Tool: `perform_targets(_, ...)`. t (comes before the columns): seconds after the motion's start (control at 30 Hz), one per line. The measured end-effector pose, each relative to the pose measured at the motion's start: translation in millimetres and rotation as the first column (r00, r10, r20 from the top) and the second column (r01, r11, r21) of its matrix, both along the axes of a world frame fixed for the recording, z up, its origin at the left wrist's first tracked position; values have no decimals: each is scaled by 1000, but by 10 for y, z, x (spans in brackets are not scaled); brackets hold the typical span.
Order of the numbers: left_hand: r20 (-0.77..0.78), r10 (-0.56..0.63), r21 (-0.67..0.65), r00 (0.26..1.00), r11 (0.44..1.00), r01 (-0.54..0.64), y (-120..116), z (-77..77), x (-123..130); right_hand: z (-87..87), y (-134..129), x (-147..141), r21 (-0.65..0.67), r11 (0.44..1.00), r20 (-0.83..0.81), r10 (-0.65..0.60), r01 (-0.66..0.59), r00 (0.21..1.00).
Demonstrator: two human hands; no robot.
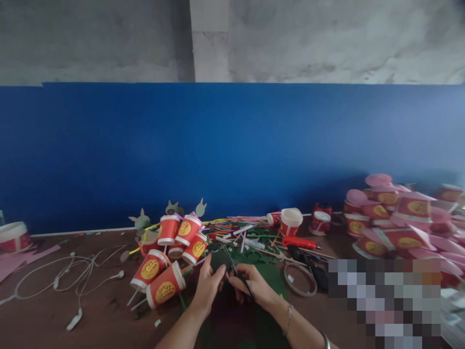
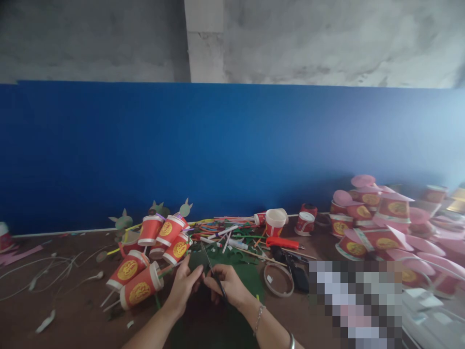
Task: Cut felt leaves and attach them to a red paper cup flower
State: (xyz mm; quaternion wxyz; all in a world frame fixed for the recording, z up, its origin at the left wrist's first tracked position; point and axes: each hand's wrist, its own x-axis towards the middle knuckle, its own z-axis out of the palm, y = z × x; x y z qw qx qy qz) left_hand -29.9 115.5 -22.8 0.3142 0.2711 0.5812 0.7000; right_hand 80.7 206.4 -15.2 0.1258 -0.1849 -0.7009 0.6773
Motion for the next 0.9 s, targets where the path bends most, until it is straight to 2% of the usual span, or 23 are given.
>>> perform_targets(0.2, 45, -19, 1, 999, 1000, 19, -5, -3, 6, -22, 7, -10, 39, 999, -21, -12, 13, 1000)
perform_targets(0.43, 22, -41, 29, 999, 999, 40, -18, 30, 3, -129, 50, -31, 12, 1000, -43, -16, 16, 999)
perform_targets(0.6, -31, -45, 47, 999, 998, 46, -25, 32, -5, -120, 51, -28, 5, 1000, -40, -13, 14, 999)
perform_targets(0.73, -19, -10, 53, 1000, 999, 11, -8, -1, -25, -91, 45, -24, 4, 1000, -35, -9, 9, 999)
perform_targets(0.9, 7, 30, 82, 1000, 996, -30, 16, -34, -56, -149, 61, -33, -4, 1000, -39, -19, 19, 999)
